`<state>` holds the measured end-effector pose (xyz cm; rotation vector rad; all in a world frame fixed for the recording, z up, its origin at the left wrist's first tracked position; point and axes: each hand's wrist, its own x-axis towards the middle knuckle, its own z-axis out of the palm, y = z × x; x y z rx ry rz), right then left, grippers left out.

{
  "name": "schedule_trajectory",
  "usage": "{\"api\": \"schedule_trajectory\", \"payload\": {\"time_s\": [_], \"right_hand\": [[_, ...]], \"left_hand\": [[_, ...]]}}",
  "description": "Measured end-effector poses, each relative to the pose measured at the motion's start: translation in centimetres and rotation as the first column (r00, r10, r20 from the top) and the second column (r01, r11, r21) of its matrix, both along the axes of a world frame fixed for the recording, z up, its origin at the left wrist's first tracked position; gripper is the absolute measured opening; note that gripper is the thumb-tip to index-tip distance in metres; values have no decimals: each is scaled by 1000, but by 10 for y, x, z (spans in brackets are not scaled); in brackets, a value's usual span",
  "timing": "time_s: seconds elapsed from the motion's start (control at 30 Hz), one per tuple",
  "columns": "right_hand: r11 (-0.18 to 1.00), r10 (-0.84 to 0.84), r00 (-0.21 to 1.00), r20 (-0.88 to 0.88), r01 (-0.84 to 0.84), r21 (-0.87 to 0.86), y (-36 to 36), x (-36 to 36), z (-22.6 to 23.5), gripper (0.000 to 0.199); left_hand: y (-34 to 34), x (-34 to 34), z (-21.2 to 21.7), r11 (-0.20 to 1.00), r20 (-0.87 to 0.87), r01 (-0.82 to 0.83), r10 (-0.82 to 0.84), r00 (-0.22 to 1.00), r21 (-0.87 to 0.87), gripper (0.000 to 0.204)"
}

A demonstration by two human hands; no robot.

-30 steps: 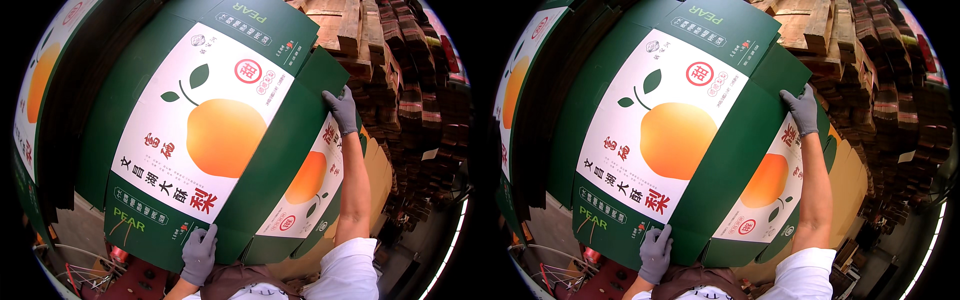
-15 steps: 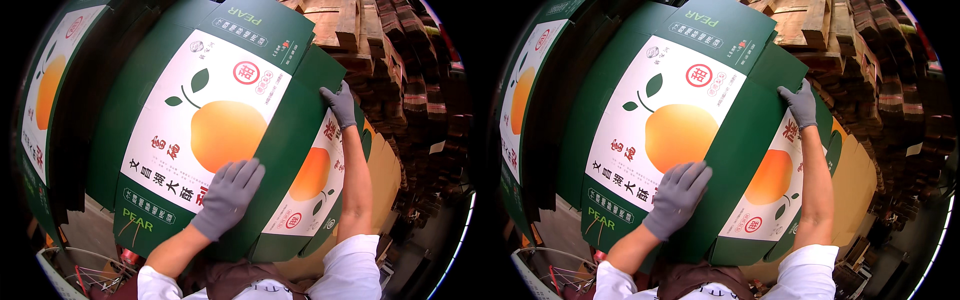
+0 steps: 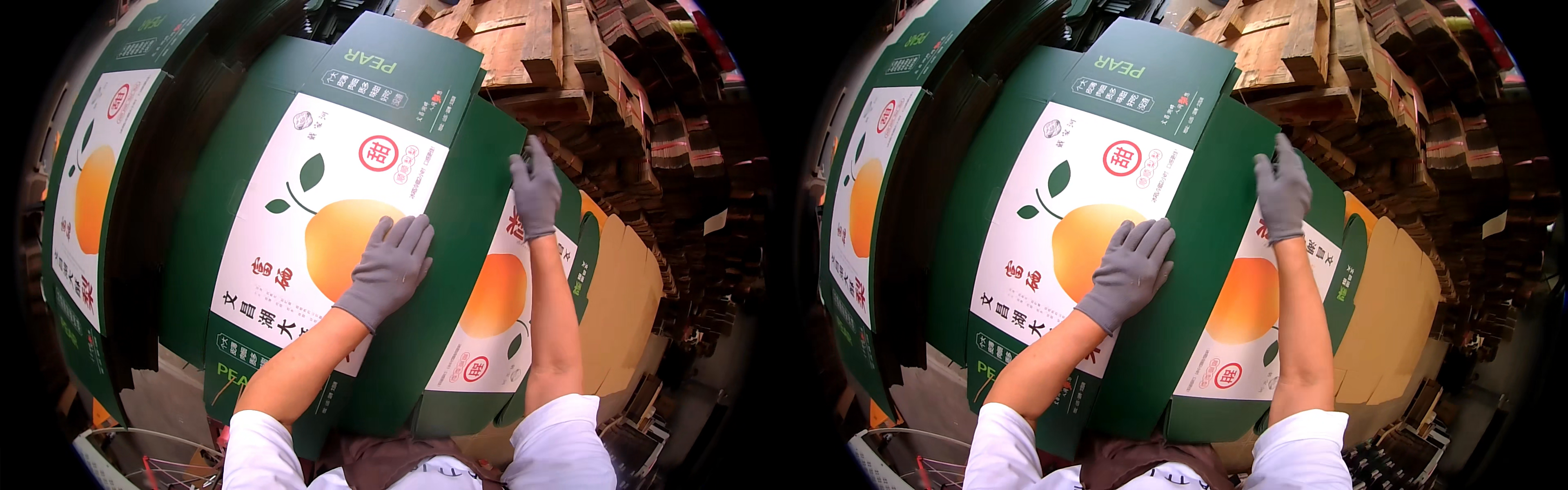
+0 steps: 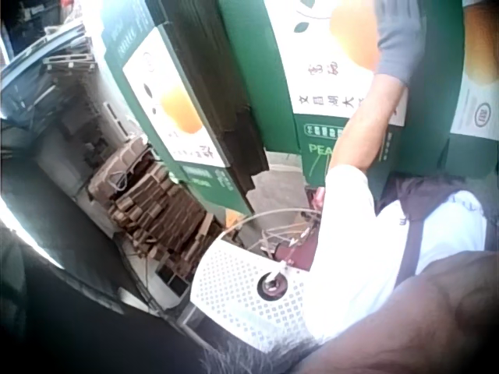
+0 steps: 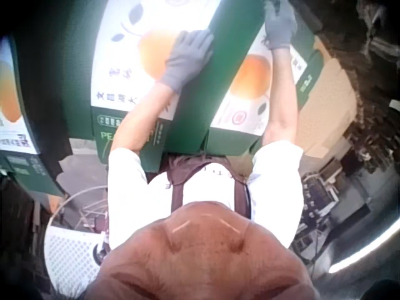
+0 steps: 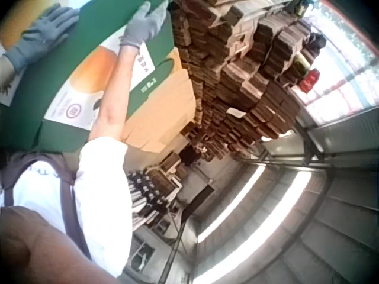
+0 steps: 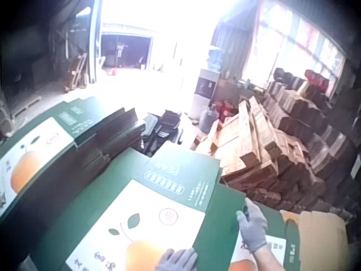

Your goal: The person repeatedly picks up flat green cardboard boxes printed with a pear graphic and stacks them on a growing pile. The person wears gloves and handles the boxes by hand in a warehouse setting.

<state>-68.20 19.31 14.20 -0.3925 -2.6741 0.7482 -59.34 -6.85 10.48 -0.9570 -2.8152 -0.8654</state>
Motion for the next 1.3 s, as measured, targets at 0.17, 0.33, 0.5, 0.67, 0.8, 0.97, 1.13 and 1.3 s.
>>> {"api": "schedule_trajectory", "payload": {"time_s": [0.17, 0.33, 0.5, 0.67, 0.8, 0.97, 1.13, 1.3], "right_hand": [[694, 566, 804, 184, -585, 420, -65, 25, -20, 43], [721, 550, 833, 57, -509, 471, -77, 27, -44, 42], [781, 552, 832, -53, -493, 383, -82, 16, -46, 38], [823, 482, 876, 0, -453, 344, -85, -5, -52, 23], [795, 521, 853, 36, -501, 342, -82, -16, -53, 22], [785, 519, 854, 36, -492, 377, -76, -14, -56, 23], [793, 505, 862, 31, -479, 376, -76, -16, -57, 23], [806, 488, 872, 18, -459, 374, -74, -24, -57, 24]], "left_hand": [[5, -1, -2, 999, 9, -2, 2, 1000, 33, 47], [17, 24, 4, 987, -30, -123, 120, 992, -108, 51], [35, 72, 3, 996, 72, 86, -89, 993, 37, 58], [48, 2, -2, 960, 41, 269, -273, 961, 77, 44], [40, -14, -10, 928, 67, 365, -369, 927, 68, 43], [12, 51, -2, 972, 69, 222, -217, 974, -79, 65], [-33, 111, 10, 969, 195, 209, -182, 964, -130, 76], [-66, 152, 8, 968, 227, 192, -152, 962, -163, 76]]}}
